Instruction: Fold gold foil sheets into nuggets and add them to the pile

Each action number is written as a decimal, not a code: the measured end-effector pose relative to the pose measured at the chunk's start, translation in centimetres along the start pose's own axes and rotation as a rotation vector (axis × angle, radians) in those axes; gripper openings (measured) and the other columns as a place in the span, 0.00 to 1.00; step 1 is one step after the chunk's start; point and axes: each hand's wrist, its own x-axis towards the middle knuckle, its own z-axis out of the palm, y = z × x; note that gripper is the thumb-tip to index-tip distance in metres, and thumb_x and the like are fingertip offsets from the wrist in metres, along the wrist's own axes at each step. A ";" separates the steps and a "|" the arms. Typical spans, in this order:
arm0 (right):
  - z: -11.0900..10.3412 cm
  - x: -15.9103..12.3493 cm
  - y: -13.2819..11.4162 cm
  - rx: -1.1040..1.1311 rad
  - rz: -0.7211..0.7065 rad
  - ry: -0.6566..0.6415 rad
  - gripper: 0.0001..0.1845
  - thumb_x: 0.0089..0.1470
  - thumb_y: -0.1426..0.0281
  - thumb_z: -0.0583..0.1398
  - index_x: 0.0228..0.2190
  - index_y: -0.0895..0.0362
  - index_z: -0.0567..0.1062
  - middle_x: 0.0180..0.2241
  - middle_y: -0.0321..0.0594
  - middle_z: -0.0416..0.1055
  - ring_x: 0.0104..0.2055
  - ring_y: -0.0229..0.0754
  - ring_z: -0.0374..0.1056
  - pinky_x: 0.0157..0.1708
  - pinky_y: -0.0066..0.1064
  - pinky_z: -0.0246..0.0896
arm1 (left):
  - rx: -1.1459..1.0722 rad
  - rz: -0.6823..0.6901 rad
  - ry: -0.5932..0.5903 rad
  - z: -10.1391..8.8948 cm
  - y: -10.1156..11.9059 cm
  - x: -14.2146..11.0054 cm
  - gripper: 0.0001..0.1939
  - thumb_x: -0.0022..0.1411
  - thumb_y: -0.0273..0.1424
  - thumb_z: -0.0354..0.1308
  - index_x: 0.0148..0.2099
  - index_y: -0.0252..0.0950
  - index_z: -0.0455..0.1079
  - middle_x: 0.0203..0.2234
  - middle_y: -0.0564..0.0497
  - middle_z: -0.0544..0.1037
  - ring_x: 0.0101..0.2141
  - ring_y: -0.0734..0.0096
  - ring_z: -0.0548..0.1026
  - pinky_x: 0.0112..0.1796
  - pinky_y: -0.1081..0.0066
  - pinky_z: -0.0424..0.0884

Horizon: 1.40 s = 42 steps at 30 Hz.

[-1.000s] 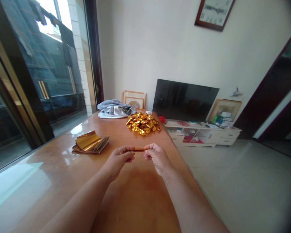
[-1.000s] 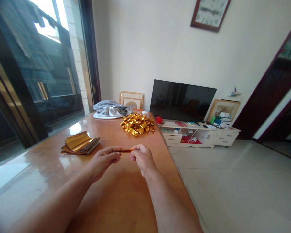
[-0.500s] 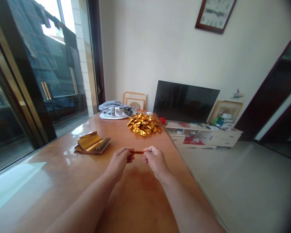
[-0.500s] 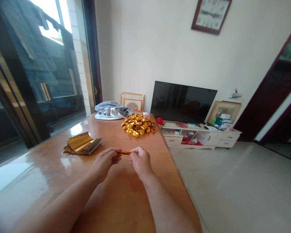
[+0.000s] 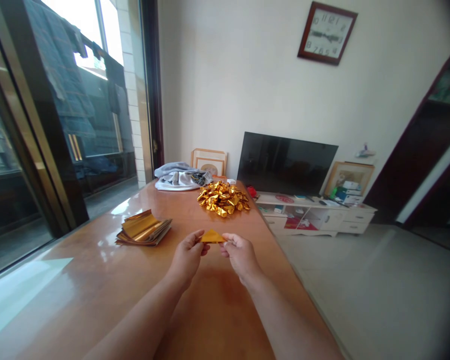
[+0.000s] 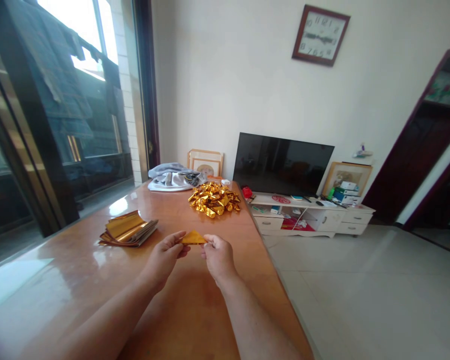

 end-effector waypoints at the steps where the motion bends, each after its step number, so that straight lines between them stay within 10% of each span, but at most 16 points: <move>1: 0.0 0.0 0.1 -0.007 -0.011 0.004 0.21 0.50 0.66 0.59 0.45 0.61 0.78 0.37 0.46 0.79 0.35 0.43 0.73 0.36 0.34 0.70 | -0.003 -0.010 -0.009 0.0 0.0 0.0 0.28 0.52 0.30 0.61 0.57 0.29 0.71 0.39 0.44 0.80 0.35 0.69 0.76 0.40 0.67 0.71; 42: -0.5 -0.2 -0.2 -0.390 -0.292 -0.071 0.21 0.54 0.72 0.55 0.45 0.52 0.82 0.35 0.41 0.80 0.38 0.48 0.73 0.39 0.34 0.66 | 0.201 0.082 -0.031 -0.6 -1.5 1.1 0.22 0.50 0.28 0.61 0.49 0.38 0.80 0.39 0.48 0.83 0.36 0.61 0.78 0.41 0.65 0.74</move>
